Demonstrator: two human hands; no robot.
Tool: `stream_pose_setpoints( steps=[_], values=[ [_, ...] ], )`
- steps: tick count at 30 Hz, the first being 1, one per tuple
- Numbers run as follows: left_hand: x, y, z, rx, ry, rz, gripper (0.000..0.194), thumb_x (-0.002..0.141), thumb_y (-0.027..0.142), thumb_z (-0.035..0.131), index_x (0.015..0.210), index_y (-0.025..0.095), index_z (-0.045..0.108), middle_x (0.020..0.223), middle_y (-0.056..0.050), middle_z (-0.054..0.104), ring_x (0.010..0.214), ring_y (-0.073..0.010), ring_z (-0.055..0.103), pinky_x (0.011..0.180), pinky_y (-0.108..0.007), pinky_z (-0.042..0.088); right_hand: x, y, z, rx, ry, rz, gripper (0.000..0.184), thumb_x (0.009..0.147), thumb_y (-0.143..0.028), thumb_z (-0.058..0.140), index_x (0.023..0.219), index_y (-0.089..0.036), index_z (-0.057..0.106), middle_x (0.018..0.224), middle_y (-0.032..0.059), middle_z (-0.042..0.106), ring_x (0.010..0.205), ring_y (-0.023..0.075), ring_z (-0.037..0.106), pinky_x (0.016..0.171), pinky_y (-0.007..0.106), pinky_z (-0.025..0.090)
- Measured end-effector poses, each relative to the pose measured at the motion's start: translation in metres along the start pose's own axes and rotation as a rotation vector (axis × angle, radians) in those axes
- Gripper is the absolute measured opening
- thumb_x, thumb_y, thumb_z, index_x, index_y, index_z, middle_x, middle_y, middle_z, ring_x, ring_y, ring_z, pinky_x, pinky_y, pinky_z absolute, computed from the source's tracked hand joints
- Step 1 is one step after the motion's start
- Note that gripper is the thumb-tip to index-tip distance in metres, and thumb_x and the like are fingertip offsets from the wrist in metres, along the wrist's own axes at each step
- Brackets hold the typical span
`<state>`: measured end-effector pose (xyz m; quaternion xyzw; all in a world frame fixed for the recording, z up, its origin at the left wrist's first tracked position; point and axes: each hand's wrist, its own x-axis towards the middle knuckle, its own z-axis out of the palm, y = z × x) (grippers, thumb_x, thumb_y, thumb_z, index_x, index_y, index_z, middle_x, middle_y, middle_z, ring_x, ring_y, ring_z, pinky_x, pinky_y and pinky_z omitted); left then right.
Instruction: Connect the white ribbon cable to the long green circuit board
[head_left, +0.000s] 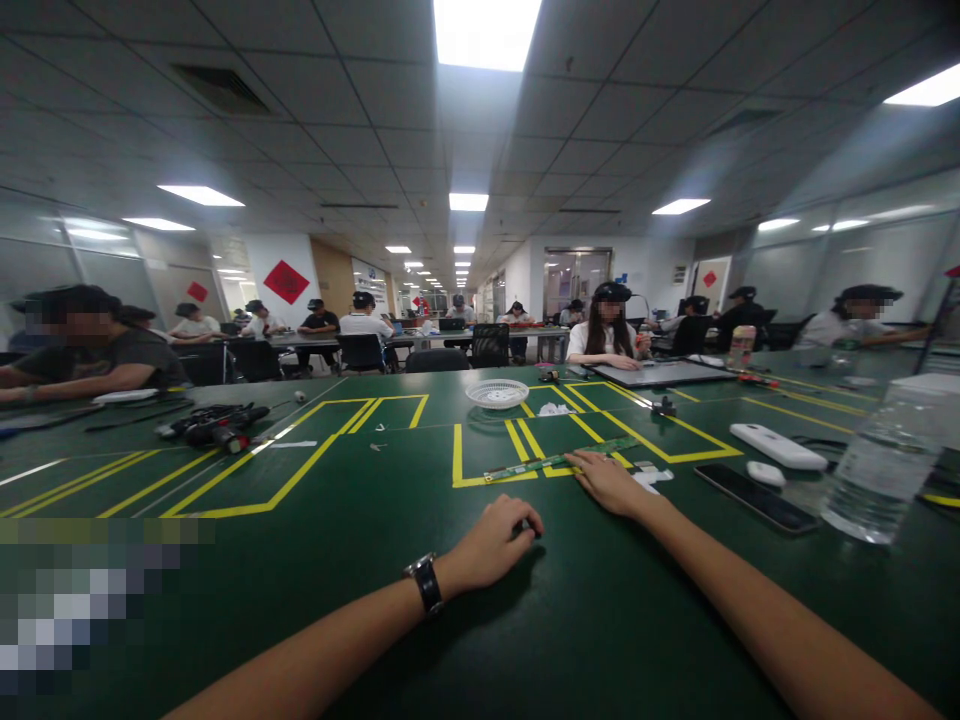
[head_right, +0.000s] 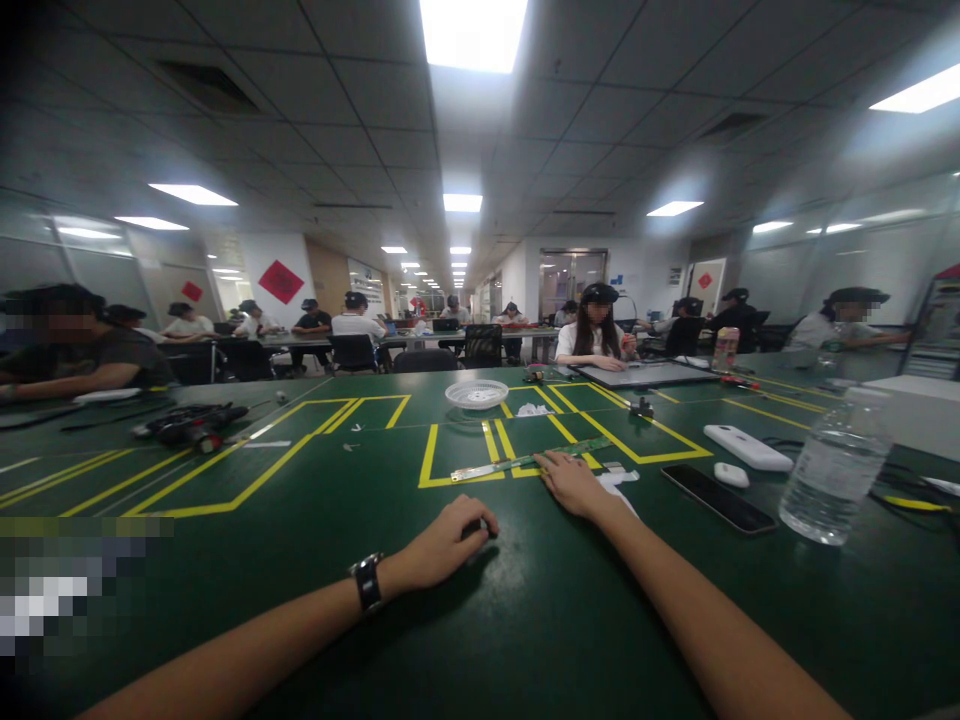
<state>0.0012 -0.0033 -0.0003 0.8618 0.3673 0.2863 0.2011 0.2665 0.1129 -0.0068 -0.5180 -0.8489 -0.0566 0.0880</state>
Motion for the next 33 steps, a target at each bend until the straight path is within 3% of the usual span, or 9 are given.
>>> stream_pose_setpoints(
  steps=[7,13,24,33],
  values=[
    [0.002,0.0,0.001,-0.013,0.117,0.002,0.017,0.086,0.017,0.045,0.09,0.021,0.061,0.095,-0.003,0.061,0.097,-0.0193,0.05,0.09,-0.034,0.036,0.001,-0.007,-0.001,0.079,0.0,-0.147,0.044,0.09,-0.025,0.035,0.129,-0.014,0.052,0.125,0.0155,0.052,0.112,0.0236,0.051,0.097,0.036,0.038],
    [0.001,0.001,0.0,-0.052,0.249,-0.015,0.019,0.084,0.013,0.044,0.09,0.02,0.06,0.097,-0.004,0.06,0.098,-0.0197,0.049,0.092,-0.034,0.036,-0.001,-0.017,-0.003,0.031,0.03,-0.172,0.046,0.088,-0.018,0.037,0.131,-0.019,0.051,0.117,0.0136,0.052,0.102,0.0228,0.052,0.092,0.037,0.039],
    [0.002,-0.001,0.001,-0.065,0.242,-0.036,0.019,0.081,0.013,0.044,0.089,0.02,0.059,0.097,-0.005,0.06,0.098,-0.02,0.05,0.091,-0.034,0.038,-0.006,-0.036,-0.012,0.091,0.029,-0.229,0.038,0.087,-0.013,0.039,0.12,-0.022,0.056,0.107,0.0098,0.051,0.094,0.0202,0.05,0.085,0.034,0.038],
    [0.003,-0.005,0.002,-0.098,0.219,-0.039,0.017,0.082,0.013,0.044,0.089,0.019,0.059,0.096,-0.004,0.059,0.097,-0.0189,0.049,0.09,-0.031,0.038,-0.005,-0.043,-0.011,0.097,0.029,-0.256,0.026,0.093,-0.021,0.034,0.106,-0.021,0.057,0.102,0.0082,0.051,0.088,0.0175,0.053,0.079,0.029,0.039]
  ],
)
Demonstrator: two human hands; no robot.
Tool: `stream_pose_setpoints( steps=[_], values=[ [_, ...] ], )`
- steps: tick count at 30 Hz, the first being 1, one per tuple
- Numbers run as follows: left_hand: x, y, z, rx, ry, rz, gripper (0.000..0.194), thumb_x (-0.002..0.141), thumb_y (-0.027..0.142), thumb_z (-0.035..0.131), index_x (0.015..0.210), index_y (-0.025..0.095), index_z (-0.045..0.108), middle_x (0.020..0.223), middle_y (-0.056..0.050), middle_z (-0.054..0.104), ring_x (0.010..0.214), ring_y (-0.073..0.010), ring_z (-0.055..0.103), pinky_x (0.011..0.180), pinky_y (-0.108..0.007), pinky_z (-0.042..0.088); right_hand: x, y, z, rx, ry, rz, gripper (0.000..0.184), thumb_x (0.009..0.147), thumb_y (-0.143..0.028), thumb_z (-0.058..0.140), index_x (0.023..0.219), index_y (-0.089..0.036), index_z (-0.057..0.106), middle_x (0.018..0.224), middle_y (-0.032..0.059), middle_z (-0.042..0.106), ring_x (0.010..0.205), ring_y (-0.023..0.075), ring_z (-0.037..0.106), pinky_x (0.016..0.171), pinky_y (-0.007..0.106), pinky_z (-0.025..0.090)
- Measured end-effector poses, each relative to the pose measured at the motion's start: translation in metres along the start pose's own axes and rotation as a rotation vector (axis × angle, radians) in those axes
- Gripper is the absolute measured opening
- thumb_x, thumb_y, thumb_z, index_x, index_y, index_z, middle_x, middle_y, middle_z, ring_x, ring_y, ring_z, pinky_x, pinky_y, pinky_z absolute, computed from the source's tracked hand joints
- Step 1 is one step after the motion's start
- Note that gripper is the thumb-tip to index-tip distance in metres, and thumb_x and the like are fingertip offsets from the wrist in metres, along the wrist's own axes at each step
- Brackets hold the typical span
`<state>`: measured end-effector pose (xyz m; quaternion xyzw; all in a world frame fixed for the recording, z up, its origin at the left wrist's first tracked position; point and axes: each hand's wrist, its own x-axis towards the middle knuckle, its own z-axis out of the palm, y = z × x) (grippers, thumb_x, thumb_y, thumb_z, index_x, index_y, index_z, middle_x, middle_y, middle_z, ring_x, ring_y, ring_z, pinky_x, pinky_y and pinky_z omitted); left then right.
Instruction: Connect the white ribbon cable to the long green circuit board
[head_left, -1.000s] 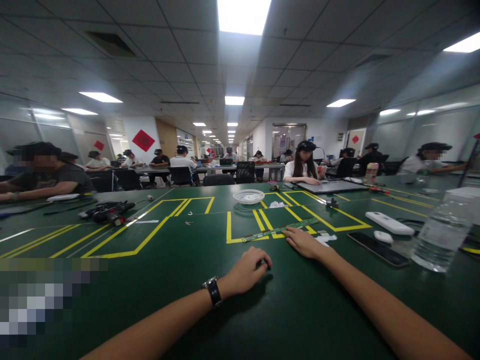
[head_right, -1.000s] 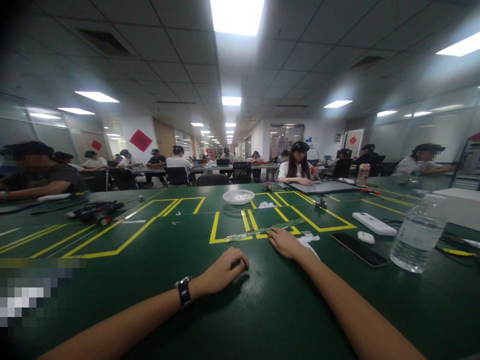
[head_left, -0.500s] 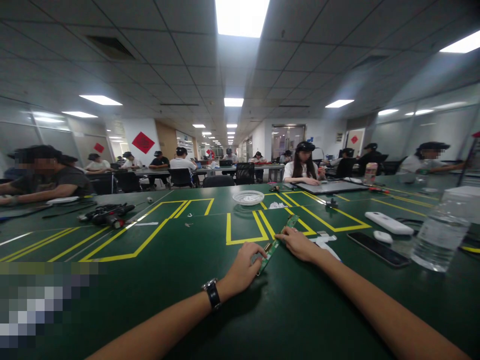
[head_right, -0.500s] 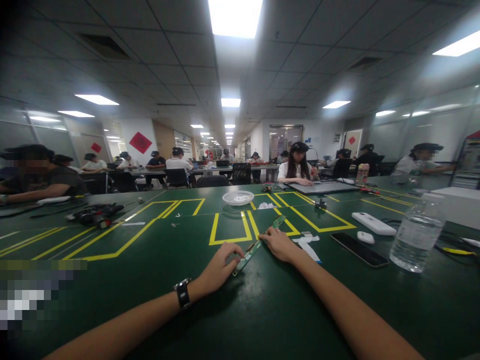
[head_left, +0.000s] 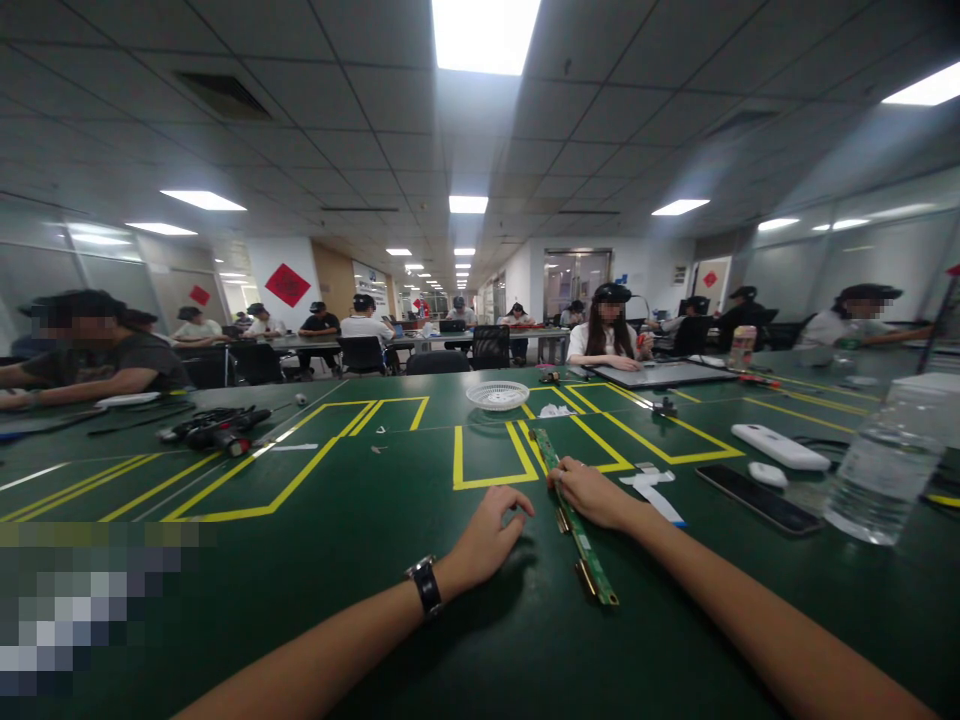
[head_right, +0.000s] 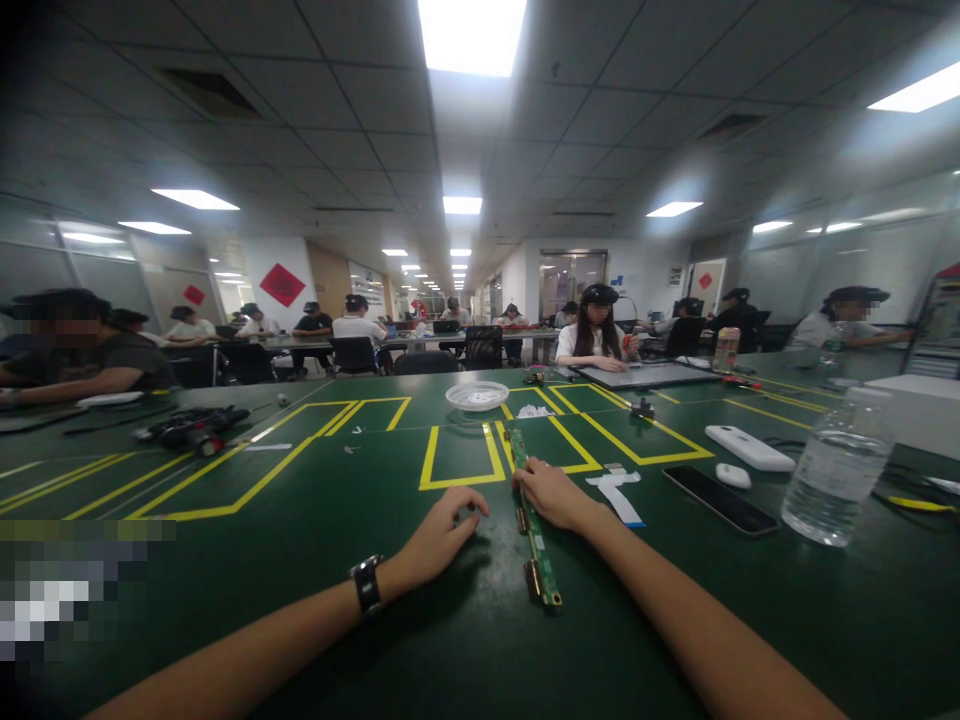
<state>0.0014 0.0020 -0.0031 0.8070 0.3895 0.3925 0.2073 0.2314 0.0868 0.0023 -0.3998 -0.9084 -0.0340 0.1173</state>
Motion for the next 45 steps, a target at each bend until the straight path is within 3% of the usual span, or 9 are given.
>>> stream_pose_setpoints(
  steps=[5,10,16,20,24,27,32,38,45],
  values=[
    [0.0,0.0,0.0,0.005,-0.037,0.019,0.021,0.084,0.013,0.04,0.089,0.019,0.059,0.095,-0.004,0.059,0.096,-0.0188,0.05,0.089,-0.032,0.039,0.001,-0.006,0.0,-0.052,0.009,0.073,0.021,0.092,-0.03,0.04,0.105,-0.021,0.053,0.1,0.0076,0.055,0.09,0.0194,0.055,0.078,0.03,0.039],
    [0.0,0.003,-0.001,-0.009,-0.096,0.028,0.02,0.085,0.014,0.042,0.085,0.019,0.061,0.094,-0.004,0.06,0.093,-0.0181,0.05,0.087,-0.03,0.038,0.005,-0.018,0.003,-0.052,0.089,0.264,0.034,0.088,-0.046,0.046,0.109,-0.019,0.049,0.1,0.0101,0.06,0.093,0.0237,0.056,0.078,0.031,0.039],
    [0.0,0.005,-0.002,-0.01,-0.091,0.015,0.02,0.085,0.013,0.043,0.084,0.019,0.062,0.092,-0.003,0.06,0.091,-0.0171,0.051,0.085,-0.029,0.038,0.009,-0.028,0.005,-0.067,0.082,0.251,0.025,0.083,-0.023,0.049,0.107,-0.016,0.05,0.099,0.0114,0.061,0.093,0.0239,0.054,0.081,0.031,0.036],
    [0.0,0.005,-0.002,-0.012,-0.088,0.006,0.02,0.085,0.013,0.043,0.085,0.019,0.062,0.092,-0.003,0.06,0.092,-0.0171,0.051,0.085,-0.029,0.038,0.007,-0.027,0.005,-0.032,0.078,0.254,0.035,0.076,-0.014,0.048,0.111,-0.015,0.049,0.103,0.0114,0.058,0.094,0.022,0.053,0.082,0.03,0.036],
    [0.0,0.004,-0.002,-0.014,-0.084,0.0,0.02,0.085,0.014,0.043,0.087,0.019,0.062,0.094,-0.003,0.06,0.092,-0.0172,0.051,0.086,-0.029,0.039,0.005,-0.025,0.004,-0.118,0.085,0.386,0.041,0.08,-0.026,0.05,0.119,-0.014,0.048,0.109,0.0153,0.055,0.101,0.0273,0.052,0.083,0.034,0.038],
    [0.0,0.002,-0.002,-0.015,-0.09,-0.005,0.02,0.085,0.015,0.043,0.089,0.019,0.062,0.095,-0.004,0.06,0.092,-0.0174,0.051,0.085,-0.029,0.039,0.004,-0.023,0.0,-0.153,0.004,0.472,0.04,0.083,-0.039,0.05,0.115,-0.015,0.053,0.107,0.0166,0.057,0.099,0.0299,0.055,0.077,0.035,0.042],
    [0.001,0.002,-0.001,-0.04,-0.081,-0.044,0.02,0.085,0.016,0.043,0.092,0.018,0.062,0.094,-0.004,0.061,0.089,-0.0172,0.052,0.081,-0.028,0.039,0.003,-0.023,-0.01,-0.122,-0.08,0.433,0.031,0.086,-0.032,0.047,0.108,-0.015,0.059,0.103,0.0155,0.059,0.088,0.0244,0.061,0.072,0.03,0.043],
    [0.001,-0.001,0.002,-0.218,-0.154,-0.118,0.022,0.087,0.022,0.044,0.107,0.016,0.053,0.092,-0.004,0.065,0.082,-0.0147,0.057,0.076,-0.025,0.04,0.004,-0.03,-0.013,-0.044,-0.024,0.388,0.026,0.082,-0.029,0.051,0.094,-0.013,0.067,0.092,0.0137,0.065,0.084,0.0227,0.063,0.069,0.027,0.043],
    [0.0,-0.001,0.002,-0.169,-0.185,-0.088,0.021,0.086,0.022,0.045,0.102,0.017,0.058,0.09,-0.004,0.065,0.087,-0.017,0.057,0.08,-0.027,0.039,0.008,-0.047,-0.014,0.093,0.026,0.321,0.028,0.072,-0.024,0.06,0.096,-0.015,0.069,0.089,0.0104,0.069,0.082,0.0209,0.063,0.067,0.025,0.041]
  ],
)
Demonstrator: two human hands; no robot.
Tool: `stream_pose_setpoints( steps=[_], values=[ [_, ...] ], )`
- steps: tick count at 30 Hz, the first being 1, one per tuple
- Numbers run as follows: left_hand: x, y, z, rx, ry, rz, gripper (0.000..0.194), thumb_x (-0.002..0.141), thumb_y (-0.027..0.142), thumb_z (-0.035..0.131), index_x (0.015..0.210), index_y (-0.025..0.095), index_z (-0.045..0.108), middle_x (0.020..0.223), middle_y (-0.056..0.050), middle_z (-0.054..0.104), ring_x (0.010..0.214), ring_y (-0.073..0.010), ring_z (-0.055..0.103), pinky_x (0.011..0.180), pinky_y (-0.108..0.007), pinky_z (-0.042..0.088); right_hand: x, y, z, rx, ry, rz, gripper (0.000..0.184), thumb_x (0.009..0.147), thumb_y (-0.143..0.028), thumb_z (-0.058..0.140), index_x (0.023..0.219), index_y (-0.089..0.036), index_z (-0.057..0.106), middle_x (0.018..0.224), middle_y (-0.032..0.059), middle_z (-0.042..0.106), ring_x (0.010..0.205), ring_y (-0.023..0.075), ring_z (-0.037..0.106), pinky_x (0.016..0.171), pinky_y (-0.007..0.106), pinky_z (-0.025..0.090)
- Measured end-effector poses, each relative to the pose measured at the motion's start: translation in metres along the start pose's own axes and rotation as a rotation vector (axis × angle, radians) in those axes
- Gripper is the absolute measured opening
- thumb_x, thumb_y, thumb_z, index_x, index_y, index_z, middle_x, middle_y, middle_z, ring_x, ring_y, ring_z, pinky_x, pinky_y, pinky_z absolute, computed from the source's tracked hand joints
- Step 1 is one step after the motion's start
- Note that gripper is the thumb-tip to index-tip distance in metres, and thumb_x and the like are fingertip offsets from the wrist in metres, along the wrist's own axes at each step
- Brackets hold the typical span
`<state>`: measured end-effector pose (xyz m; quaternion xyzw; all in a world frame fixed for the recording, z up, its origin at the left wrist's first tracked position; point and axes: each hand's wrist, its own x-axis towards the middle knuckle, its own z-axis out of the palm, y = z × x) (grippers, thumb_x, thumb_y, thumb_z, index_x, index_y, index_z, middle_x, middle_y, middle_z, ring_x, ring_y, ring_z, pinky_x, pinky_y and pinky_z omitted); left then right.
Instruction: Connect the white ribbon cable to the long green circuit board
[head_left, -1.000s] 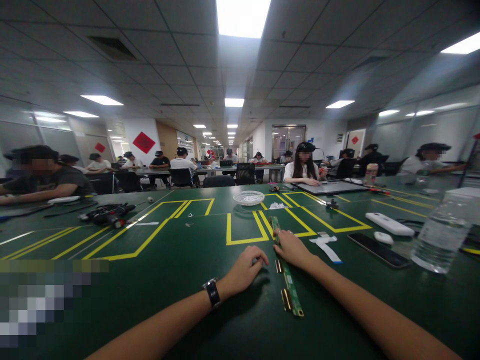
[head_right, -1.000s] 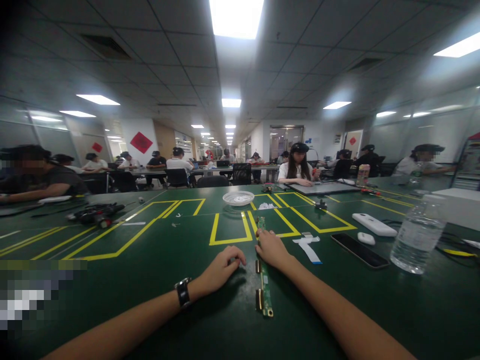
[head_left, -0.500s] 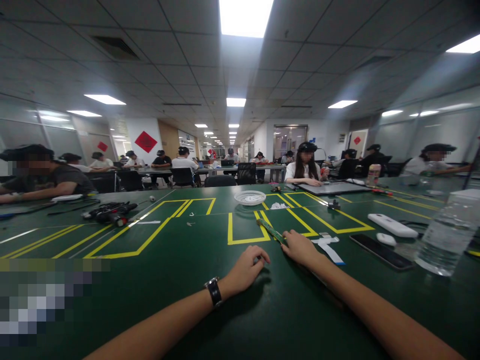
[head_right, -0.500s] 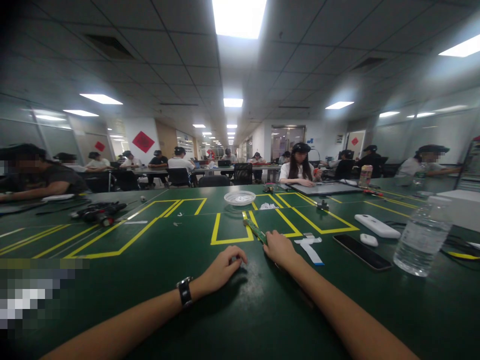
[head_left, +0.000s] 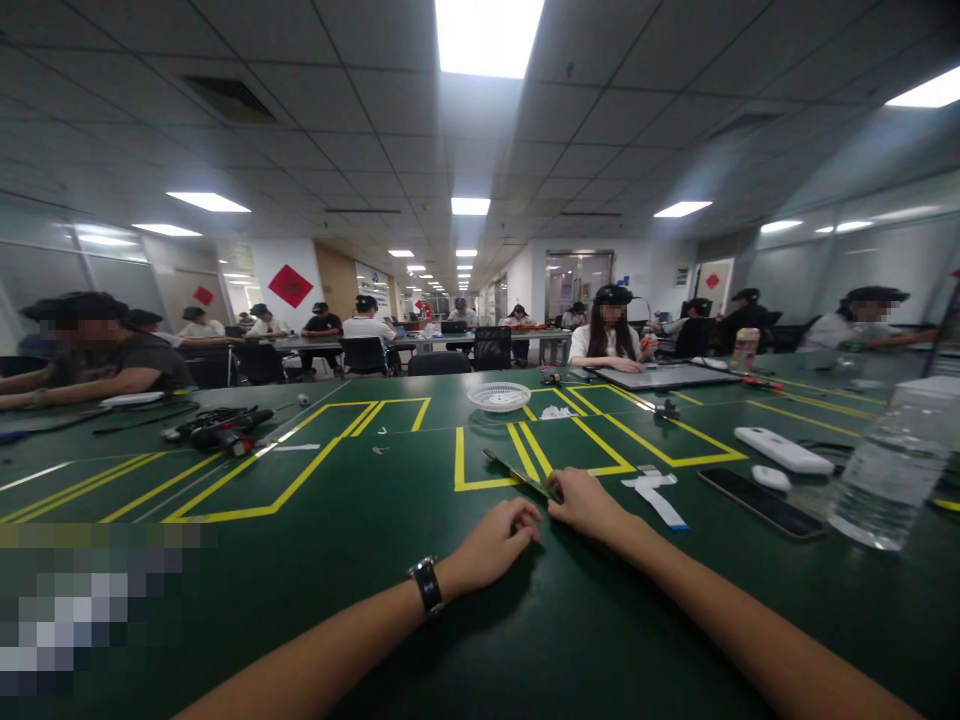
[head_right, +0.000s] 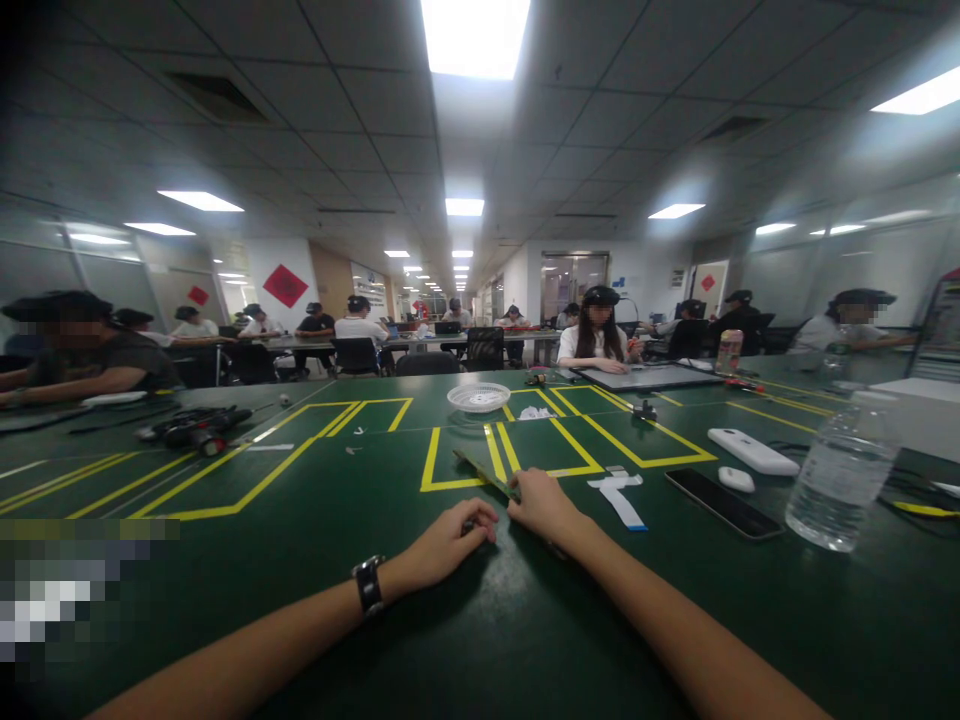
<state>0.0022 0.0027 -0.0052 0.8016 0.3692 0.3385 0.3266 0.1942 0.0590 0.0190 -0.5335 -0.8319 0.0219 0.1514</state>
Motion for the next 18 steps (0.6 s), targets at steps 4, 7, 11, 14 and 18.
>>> stream_pose_setpoints(
  steps=[4,7,11,14,18],
  values=[
    [0.0,0.004,-0.002,0.028,-0.001,0.012,0.021,0.086,0.022,0.045,0.1,0.018,0.06,0.09,-0.004,0.065,0.087,-0.0176,0.056,0.08,-0.028,0.039,-0.001,-0.004,0.001,0.127,-0.01,0.022,0.038,0.067,-0.028,0.064,0.103,-0.016,0.066,0.086,0.0077,0.07,0.076,0.0199,0.064,0.063,0.024,0.041],
    [-0.001,0.006,-0.002,0.03,-0.002,0.012,0.021,0.086,0.022,0.045,0.1,0.018,0.061,0.091,-0.004,0.066,0.088,-0.0179,0.056,0.081,-0.028,0.039,-0.002,-0.005,0.0,0.218,0.002,0.036,0.04,0.065,-0.027,0.065,0.103,-0.016,0.065,0.085,0.0067,0.07,0.072,0.0182,0.063,0.061,0.023,0.041],
    [-0.001,0.005,-0.003,0.036,0.009,0.008,0.022,0.088,0.026,0.044,0.098,0.018,0.062,0.09,-0.003,0.067,0.089,-0.0185,0.056,0.082,-0.028,0.038,-0.002,-0.006,-0.002,0.289,0.097,-0.005,0.04,0.064,-0.027,0.066,0.103,-0.017,0.065,0.088,0.0055,0.068,0.076,0.0184,0.062,0.067,0.025,0.042],
    [0.002,0.002,-0.003,-0.001,0.025,-0.001,0.024,0.088,0.028,0.043,0.089,0.017,0.064,0.094,-0.004,0.066,0.092,-0.0187,0.056,0.085,-0.028,0.038,-0.003,-0.012,-0.002,0.363,0.173,-0.052,0.042,0.065,-0.028,0.066,0.105,-0.018,0.065,0.095,0.0052,0.066,0.08,0.0179,0.059,0.071,0.027,0.042],
    [0.005,-0.001,-0.003,-0.084,0.071,-0.011,0.028,0.089,0.029,0.04,0.078,0.016,0.062,0.086,-0.004,0.064,0.087,-0.0183,0.057,0.082,-0.027,0.039,-0.007,-0.022,-0.001,0.503,0.169,-0.13,0.041,0.066,-0.029,0.068,0.106,-0.018,0.065,0.093,0.0038,0.064,0.071,0.0137,0.056,0.066,0.025,0.043]
  ],
)
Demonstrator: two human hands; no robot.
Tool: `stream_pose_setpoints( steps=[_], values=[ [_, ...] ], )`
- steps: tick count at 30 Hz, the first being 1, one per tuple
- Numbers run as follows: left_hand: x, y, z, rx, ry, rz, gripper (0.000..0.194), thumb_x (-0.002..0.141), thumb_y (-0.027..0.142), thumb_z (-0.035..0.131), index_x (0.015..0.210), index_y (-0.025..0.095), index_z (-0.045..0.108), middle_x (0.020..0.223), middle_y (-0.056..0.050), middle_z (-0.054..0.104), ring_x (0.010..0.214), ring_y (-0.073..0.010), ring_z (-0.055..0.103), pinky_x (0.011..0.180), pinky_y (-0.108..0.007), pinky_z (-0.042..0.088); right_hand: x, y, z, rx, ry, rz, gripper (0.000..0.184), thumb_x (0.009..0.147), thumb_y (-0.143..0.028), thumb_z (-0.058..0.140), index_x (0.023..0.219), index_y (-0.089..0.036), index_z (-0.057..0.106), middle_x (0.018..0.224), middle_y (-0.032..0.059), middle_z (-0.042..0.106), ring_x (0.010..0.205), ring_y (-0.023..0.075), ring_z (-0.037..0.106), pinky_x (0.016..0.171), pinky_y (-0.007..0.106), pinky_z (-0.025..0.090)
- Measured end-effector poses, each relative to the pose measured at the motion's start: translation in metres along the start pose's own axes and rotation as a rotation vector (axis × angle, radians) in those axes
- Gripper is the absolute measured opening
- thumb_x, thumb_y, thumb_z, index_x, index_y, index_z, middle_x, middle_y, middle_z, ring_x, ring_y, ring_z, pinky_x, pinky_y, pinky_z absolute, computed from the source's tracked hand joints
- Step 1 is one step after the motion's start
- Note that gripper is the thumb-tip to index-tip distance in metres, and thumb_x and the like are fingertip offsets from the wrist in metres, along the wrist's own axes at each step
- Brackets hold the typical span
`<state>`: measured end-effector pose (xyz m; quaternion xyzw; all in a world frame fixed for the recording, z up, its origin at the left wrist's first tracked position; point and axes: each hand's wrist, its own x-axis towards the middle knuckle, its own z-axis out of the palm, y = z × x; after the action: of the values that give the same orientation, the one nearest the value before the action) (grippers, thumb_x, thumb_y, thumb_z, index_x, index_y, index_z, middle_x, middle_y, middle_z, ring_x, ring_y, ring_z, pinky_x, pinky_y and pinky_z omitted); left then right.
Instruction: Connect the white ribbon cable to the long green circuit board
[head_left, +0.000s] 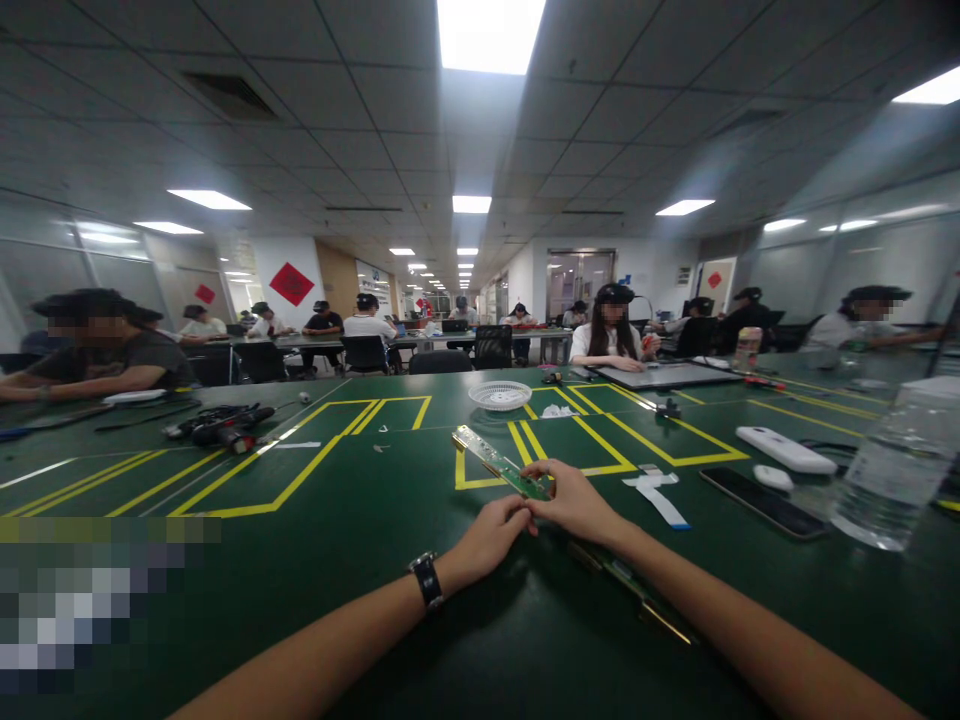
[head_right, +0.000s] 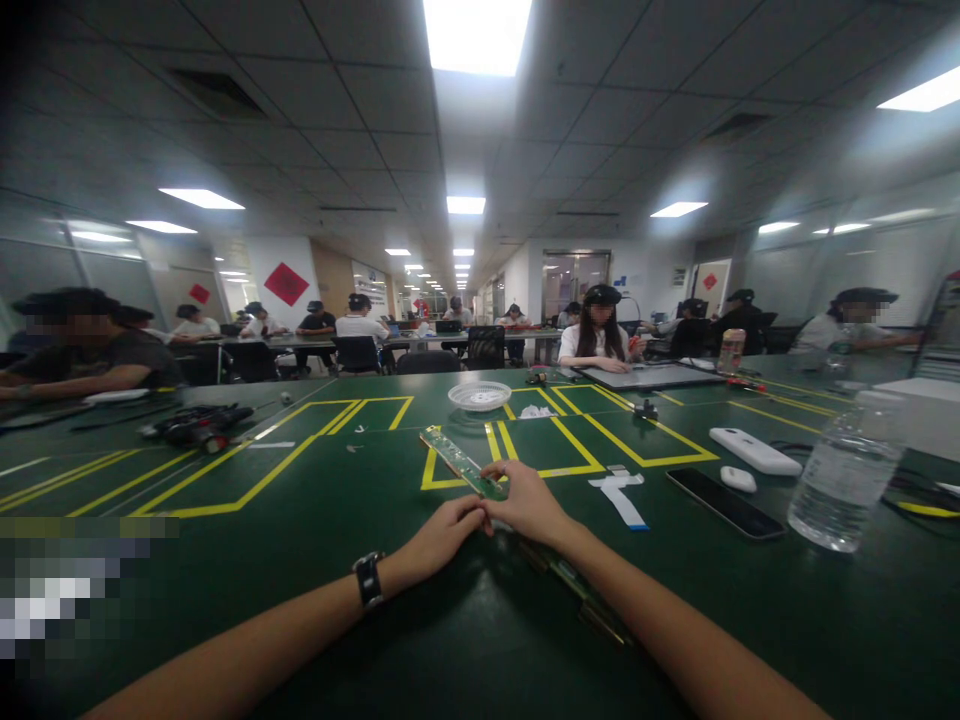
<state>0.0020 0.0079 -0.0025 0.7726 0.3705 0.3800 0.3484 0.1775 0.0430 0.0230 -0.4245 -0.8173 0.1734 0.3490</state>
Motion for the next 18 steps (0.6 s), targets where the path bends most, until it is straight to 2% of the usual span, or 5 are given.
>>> stream_pose_setpoints(
  steps=[4,8,11,14,18],
  values=[
    [0.001,0.001,0.0,-0.081,0.025,-0.018,0.032,0.09,0.036,0.04,0.078,0.015,0.061,0.078,-0.004,0.063,0.078,-0.0177,0.056,0.077,-0.027,0.04,-0.001,-0.005,0.002,0.12,-0.032,0.022,0.039,0.069,-0.028,0.068,0.106,-0.017,0.064,0.076,0.0,0.061,0.059,0.0099,0.051,0.056,0.022,0.04],
    [0.002,-0.001,0.0,-0.177,0.075,-0.076,0.045,0.091,0.046,0.035,0.078,0.013,0.062,0.073,-0.005,0.063,0.072,-0.0172,0.055,0.072,-0.027,0.04,-0.002,-0.004,0.004,0.283,-0.13,0.107,0.047,0.073,-0.035,0.067,0.113,-0.014,0.058,0.06,-0.0033,0.057,0.049,0.0089,0.049,0.045,0.02,0.034],
    [0.005,-0.009,-0.001,-0.25,0.103,-0.118,0.049,0.09,0.052,0.034,0.08,0.012,0.062,0.072,-0.004,0.063,0.067,-0.016,0.054,0.066,-0.026,0.039,-0.003,-0.005,0.009,0.379,-0.152,0.135,0.05,0.073,-0.034,0.068,0.117,-0.014,0.055,0.062,-0.0025,0.06,0.051,0.0099,0.054,0.046,0.02,0.037],
    [0.007,-0.017,-0.001,-0.265,0.159,-0.147,0.05,0.088,0.056,0.037,0.074,0.013,0.06,0.065,-0.003,0.061,0.061,-0.0138,0.051,0.06,-0.024,0.037,-0.005,-0.006,0.017,0.419,-0.14,0.156,0.054,0.069,-0.031,0.07,0.118,-0.014,0.053,0.067,-0.0014,0.062,0.054,0.0109,0.057,0.047,0.02,0.041],
    [0.007,-0.022,-0.001,-0.27,0.196,-0.133,0.051,0.086,0.057,0.04,0.071,0.013,0.06,0.059,-0.001,0.057,0.056,-0.013,0.049,0.056,-0.023,0.035,-0.007,-0.008,0.026,0.492,-0.119,0.146,0.054,0.069,-0.029,0.069,0.118,-0.016,0.049,0.081,0.0017,0.064,0.06,0.0119,0.061,0.052,0.022,0.047]
  ],
)
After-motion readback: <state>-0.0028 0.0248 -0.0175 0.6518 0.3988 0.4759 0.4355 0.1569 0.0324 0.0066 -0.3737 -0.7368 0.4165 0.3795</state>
